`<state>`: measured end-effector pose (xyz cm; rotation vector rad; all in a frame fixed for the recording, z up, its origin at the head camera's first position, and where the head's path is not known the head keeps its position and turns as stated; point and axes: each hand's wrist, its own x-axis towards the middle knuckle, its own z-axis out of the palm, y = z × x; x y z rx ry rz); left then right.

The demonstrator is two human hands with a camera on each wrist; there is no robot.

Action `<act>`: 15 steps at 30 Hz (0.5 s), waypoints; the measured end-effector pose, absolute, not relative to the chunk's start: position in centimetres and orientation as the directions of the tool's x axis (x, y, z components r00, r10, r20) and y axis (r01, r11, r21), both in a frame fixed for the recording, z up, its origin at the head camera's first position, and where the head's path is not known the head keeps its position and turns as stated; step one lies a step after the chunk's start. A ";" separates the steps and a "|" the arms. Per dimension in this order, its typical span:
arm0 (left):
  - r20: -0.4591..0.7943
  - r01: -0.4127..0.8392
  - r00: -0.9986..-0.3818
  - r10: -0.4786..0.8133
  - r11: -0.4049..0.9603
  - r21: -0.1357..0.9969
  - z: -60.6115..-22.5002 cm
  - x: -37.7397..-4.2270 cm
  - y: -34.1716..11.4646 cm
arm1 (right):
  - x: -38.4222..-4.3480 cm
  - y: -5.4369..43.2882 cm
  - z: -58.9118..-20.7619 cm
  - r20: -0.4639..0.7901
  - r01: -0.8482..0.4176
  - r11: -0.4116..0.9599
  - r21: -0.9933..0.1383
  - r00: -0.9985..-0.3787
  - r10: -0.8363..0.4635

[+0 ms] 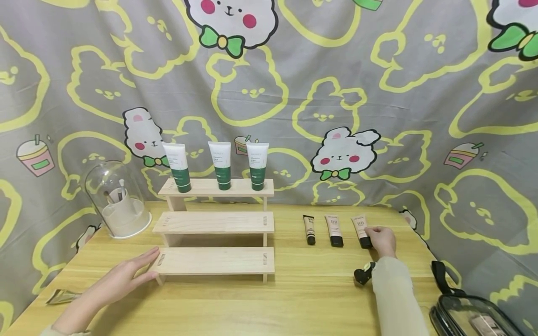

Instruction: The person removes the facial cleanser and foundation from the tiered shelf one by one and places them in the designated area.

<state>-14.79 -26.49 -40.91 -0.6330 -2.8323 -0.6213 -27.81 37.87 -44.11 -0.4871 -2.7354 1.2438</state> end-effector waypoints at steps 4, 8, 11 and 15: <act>0.280 0.459 -0.883 0.377 0.820 0.343 -41.0 -14.8 -26.4 | -28.0 37.9 -44.1 -0.006 0.248 0.658 -0.711 -0.938 0.347; 0.292 0.464 -0.879 0.378 0.818 0.339 -41.0 -14.8 -26.4 | -28.1 38.0 -44.2 0.005 0.247 0.671 -0.700 -0.937 0.351; 0.288 0.457 -0.883 0.371 0.821 0.343 -41.0 -14.8 -26.4 | -28.1 38.1 -44.2 0.002 0.247 0.668 -0.702 -0.937 0.348; 0.284 0.449 -0.887 0.364 0.824 0.346 -41.0 -14.8 -26.4 | -28.0 38.3 -44.3 -0.001 0.245 0.661 -0.709 -0.938 0.347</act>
